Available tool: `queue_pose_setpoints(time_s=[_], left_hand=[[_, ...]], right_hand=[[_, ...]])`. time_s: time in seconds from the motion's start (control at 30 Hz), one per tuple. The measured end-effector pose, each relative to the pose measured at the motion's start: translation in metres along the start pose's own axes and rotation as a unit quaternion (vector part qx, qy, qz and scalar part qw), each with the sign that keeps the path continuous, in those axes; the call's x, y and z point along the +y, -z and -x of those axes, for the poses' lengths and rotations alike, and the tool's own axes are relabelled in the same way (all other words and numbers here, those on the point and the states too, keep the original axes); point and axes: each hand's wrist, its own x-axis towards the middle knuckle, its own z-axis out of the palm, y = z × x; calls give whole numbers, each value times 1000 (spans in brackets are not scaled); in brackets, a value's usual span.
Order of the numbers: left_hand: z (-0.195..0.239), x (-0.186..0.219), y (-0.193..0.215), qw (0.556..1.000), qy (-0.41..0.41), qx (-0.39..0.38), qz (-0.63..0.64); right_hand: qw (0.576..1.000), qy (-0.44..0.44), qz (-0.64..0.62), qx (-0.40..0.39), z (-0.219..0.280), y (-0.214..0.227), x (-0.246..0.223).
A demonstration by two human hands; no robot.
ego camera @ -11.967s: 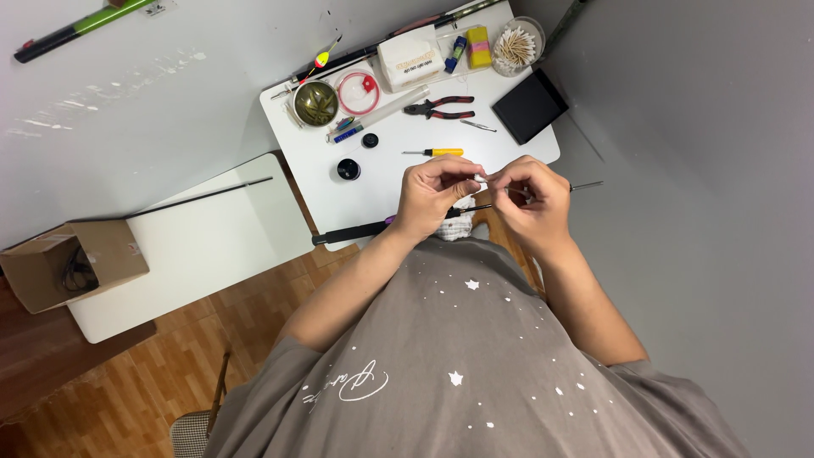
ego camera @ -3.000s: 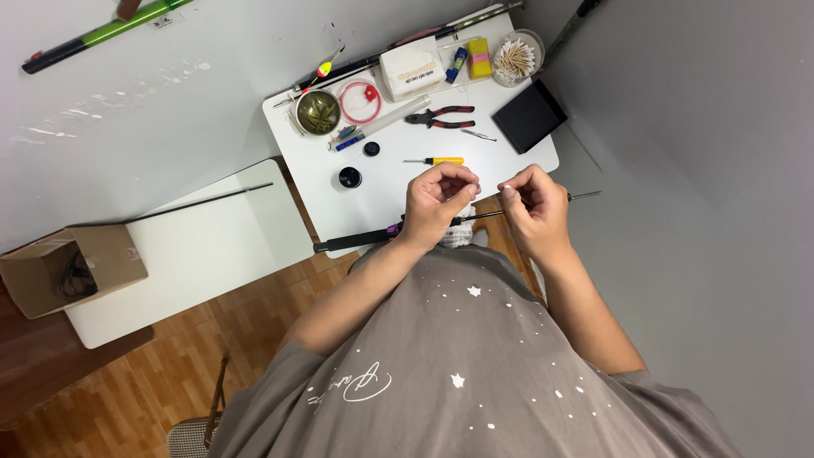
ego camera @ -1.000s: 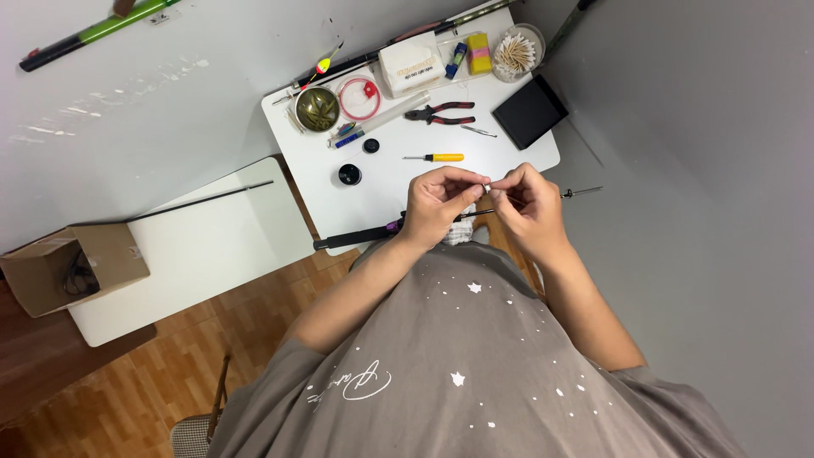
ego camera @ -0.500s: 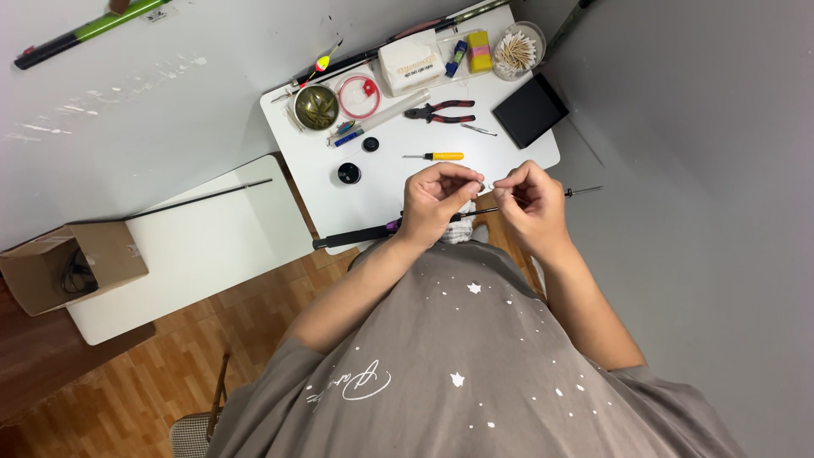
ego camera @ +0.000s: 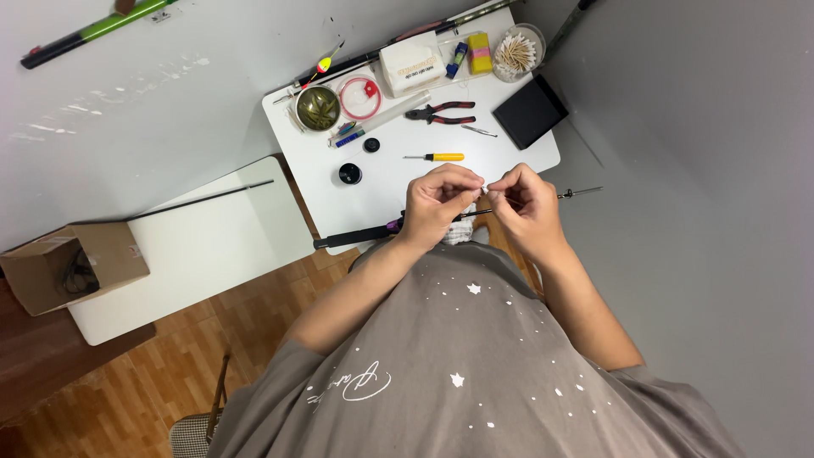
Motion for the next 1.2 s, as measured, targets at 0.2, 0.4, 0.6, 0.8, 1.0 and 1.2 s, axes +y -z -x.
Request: queue_pose_setpoints(time_s=[0.2, 0.4, 0.6, 0.8, 1.0, 1.2], left_hand=[[-1, 3, -4, 1000, -17, 0, -26], [-1, 4, -4, 1000, -10, 7, -22], [1, 3, -5, 1000, 9, -3, 11], [8, -2, -3, 999, 27, -9, 46], [14, -2, -3, 997, 38, 1, 69], [19, -4, -2, 996, 45, 5, 71]], right_hand=[[1000, 12, 20, 9, -1, -4, -1], [999, 22, 43, 22, -1, -8, -7], [999, 12, 48, 18, 2, -6, -6], [999, 26, 32, 14, 8, -8, -3], [999, 17, 31, 2, 9, -9, -7], [1000, 12, 21, -10, 14, -10, -5]])
